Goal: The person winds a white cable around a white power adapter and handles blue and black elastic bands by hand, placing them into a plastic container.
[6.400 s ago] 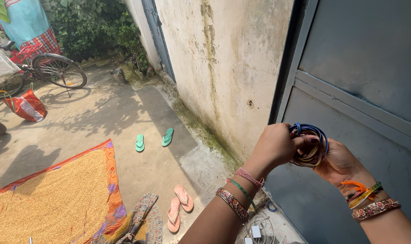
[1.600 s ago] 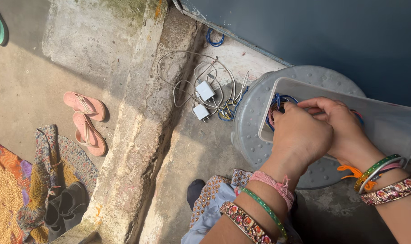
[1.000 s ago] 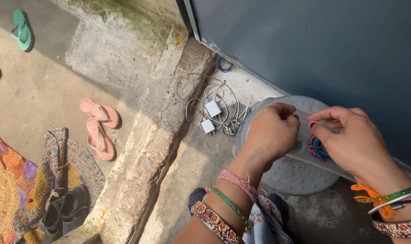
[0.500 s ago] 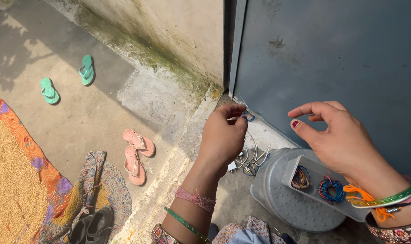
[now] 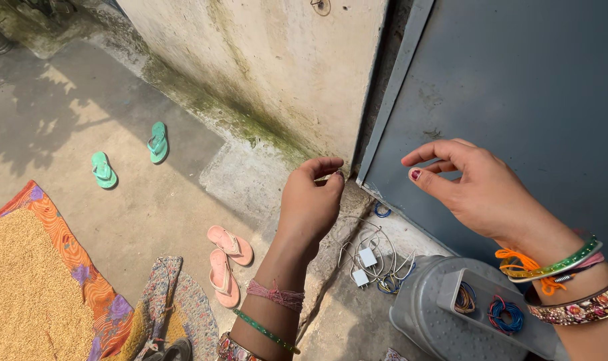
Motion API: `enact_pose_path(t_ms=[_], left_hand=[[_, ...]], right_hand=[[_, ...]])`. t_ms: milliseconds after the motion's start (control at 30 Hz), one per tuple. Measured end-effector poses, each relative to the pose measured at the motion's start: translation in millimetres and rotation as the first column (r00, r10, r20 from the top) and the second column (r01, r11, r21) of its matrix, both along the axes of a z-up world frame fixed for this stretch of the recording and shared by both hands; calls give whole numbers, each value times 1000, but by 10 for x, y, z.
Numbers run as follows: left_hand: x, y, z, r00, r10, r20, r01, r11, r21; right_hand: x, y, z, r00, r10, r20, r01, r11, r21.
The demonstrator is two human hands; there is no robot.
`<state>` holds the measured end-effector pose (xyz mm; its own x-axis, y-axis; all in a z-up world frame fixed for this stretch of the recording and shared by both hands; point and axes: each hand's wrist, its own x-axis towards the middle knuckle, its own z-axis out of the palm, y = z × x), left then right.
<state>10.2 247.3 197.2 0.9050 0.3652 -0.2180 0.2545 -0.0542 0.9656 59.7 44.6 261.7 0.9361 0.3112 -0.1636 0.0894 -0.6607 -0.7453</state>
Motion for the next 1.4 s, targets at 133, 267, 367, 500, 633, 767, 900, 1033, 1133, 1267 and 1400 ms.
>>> enact_pose_path(t_ms=[133,267,367,500,633,767,900,1033,1133,1267,1400], left_hand=[[49,100,-99,984,103,-145,-84,988,131],[80,154,-455,932,210,-296,-105,936,335],[103,182,-941,894,179,-410,-58,955,290],[149,189,-1829,877,150,-457,13,942,334],[186,111,-2803,881,173,-441,-65,966,250],[194,-204,-3780,852,149,-501,-103,988,119],[128,-550,-4729,882,108,-459,-56,990,126],[60,-819,-5477,873,34,-487,34,991,129],[-5,-968,-5887,909,-20,-416,86,986,140],[47,-1172,-6410,973,-64,-222,109,975,195],[165,-1247,-6859,963,-99,-251,180,929,324]], right_hand=[[91,136,-221,1000,6,-24,-7,998,-62],[194,245,-747,994,65,-90,-69,997,-38],[283,233,-1247,988,70,-136,-78,995,-57],[446,168,-2185,986,8,-168,-7,1000,7],[594,-37,-3323,934,-89,-346,126,988,86],[567,-219,-4516,897,-190,-399,235,970,68],[397,-318,-5499,841,-320,-436,356,935,1],[192,-357,-6352,837,-418,-353,422,904,-70],[109,-362,-6972,802,-485,-348,503,863,-45],[75,-403,-7686,830,-504,-237,515,857,-18],[27,-410,-8081,877,-476,-70,471,879,-79]])
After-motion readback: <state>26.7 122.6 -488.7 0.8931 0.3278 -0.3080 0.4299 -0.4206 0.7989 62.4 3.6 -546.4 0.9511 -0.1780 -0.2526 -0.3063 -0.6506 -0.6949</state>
